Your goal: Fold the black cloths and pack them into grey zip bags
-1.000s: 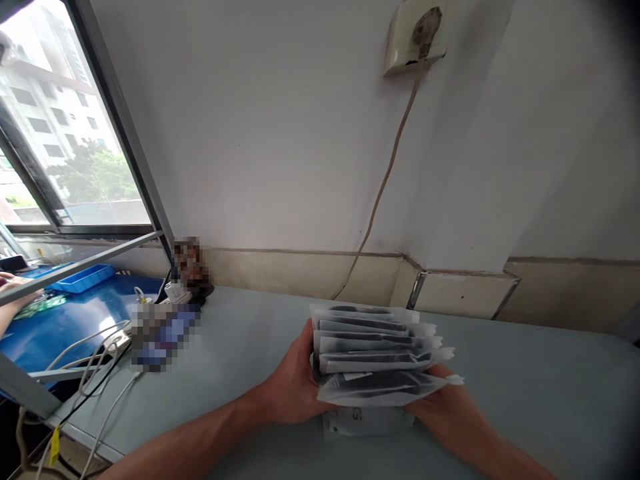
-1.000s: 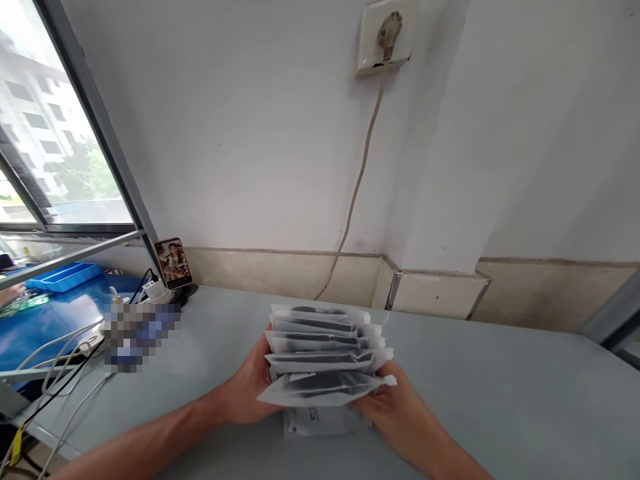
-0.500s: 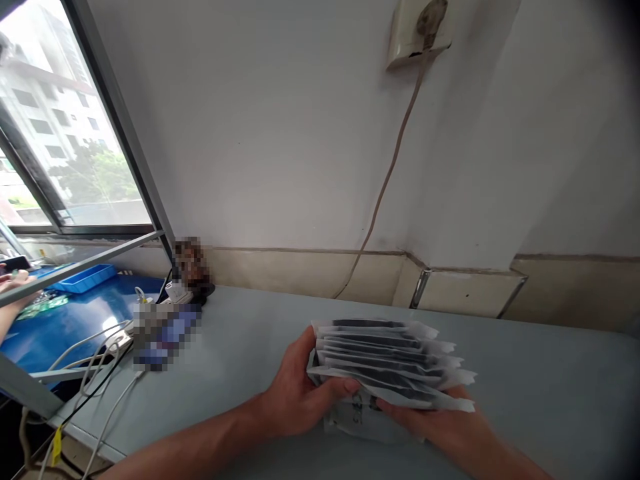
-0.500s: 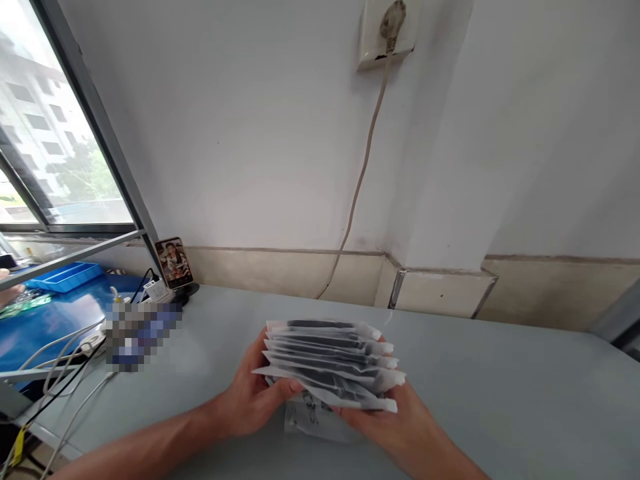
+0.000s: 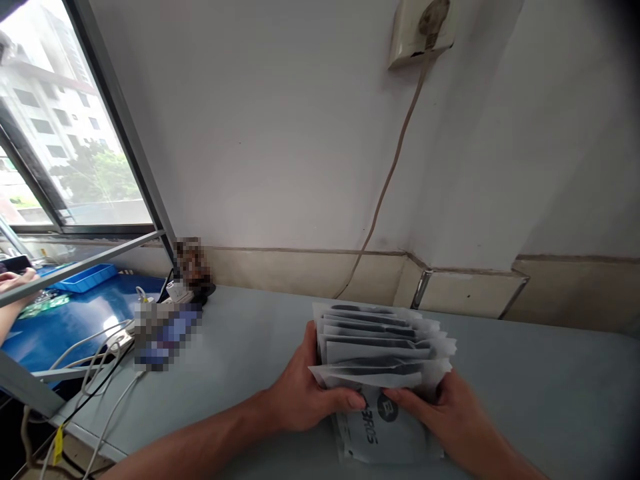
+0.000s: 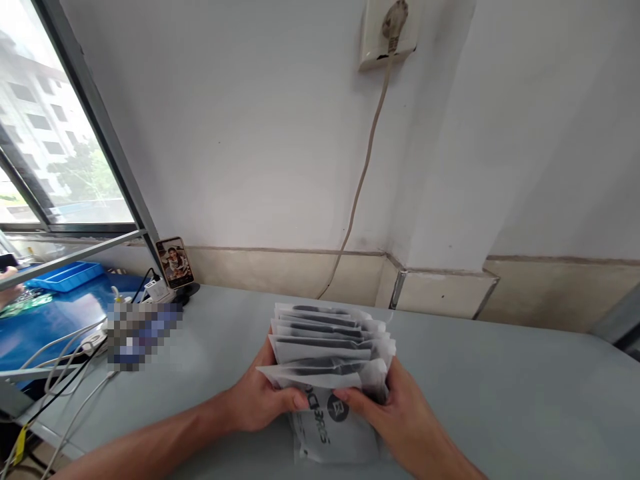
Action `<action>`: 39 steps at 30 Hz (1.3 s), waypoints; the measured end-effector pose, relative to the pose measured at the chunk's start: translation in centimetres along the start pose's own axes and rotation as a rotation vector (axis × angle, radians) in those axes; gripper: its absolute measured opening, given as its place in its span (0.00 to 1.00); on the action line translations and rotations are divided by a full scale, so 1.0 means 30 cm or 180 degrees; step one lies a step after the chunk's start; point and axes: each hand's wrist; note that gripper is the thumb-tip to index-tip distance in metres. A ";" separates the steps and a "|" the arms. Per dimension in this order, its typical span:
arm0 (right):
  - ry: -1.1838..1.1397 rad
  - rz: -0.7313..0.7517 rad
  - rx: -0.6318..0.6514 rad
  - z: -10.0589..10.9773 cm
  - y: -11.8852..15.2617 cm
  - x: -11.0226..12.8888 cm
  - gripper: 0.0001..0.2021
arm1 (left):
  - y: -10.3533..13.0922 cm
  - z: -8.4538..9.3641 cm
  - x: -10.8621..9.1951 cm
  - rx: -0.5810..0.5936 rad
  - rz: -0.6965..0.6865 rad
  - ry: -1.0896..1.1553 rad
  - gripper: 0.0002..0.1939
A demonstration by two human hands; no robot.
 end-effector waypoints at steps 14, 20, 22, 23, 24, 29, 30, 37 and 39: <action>-0.0068 -0.0075 -0.0033 0.003 -0.008 0.037 0.30 | -0.014 0.016 0.018 0.0317 0.0243 -0.0472 0.53; -0.0019 0.0046 -0.0045 0.004 -0.012 0.025 0.30 | -0.014 0.015 0.020 0.0292 0.0295 -0.0458 0.54; -0.0001 0.0050 -0.0056 0.003 -0.012 0.024 0.30 | -0.014 0.015 0.020 0.0274 0.0287 -0.0451 0.54; 0.0002 0.0043 -0.0065 0.003 -0.012 0.025 0.30 | -0.014 0.014 0.020 0.0263 0.0289 -0.0453 0.53; -0.0003 0.0035 -0.0078 0.003 -0.012 0.025 0.30 | -0.014 0.014 0.020 0.0247 0.0289 -0.0456 0.53; 0.0009 0.0020 -0.0068 0.003 -0.013 0.022 0.29 | -0.011 0.014 0.028 0.0133 0.0362 -0.0497 0.51; 0.0026 0.0016 -0.0066 0.003 -0.013 0.021 0.28 | -0.010 0.015 0.030 0.0111 0.0377 -0.0503 0.51; -0.0012 -0.0030 -0.0025 -0.004 -0.010 0.008 0.32 | -0.009 0.017 0.032 -0.0008 0.0424 -0.0579 0.50; -0.0017 -0.0028 -0.0030 -0.004 -0.010 0.006 0.32 | -0.010 0.016 0.031 -0.0036 0.0482 -0.0587 0.51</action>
Point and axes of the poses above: each hand's wrist, its own y-axis away from the middle knuckle, its own z-axis out of the back of the hand, x = y × z, and after that the axes turned 12 degrees about y, right-handed
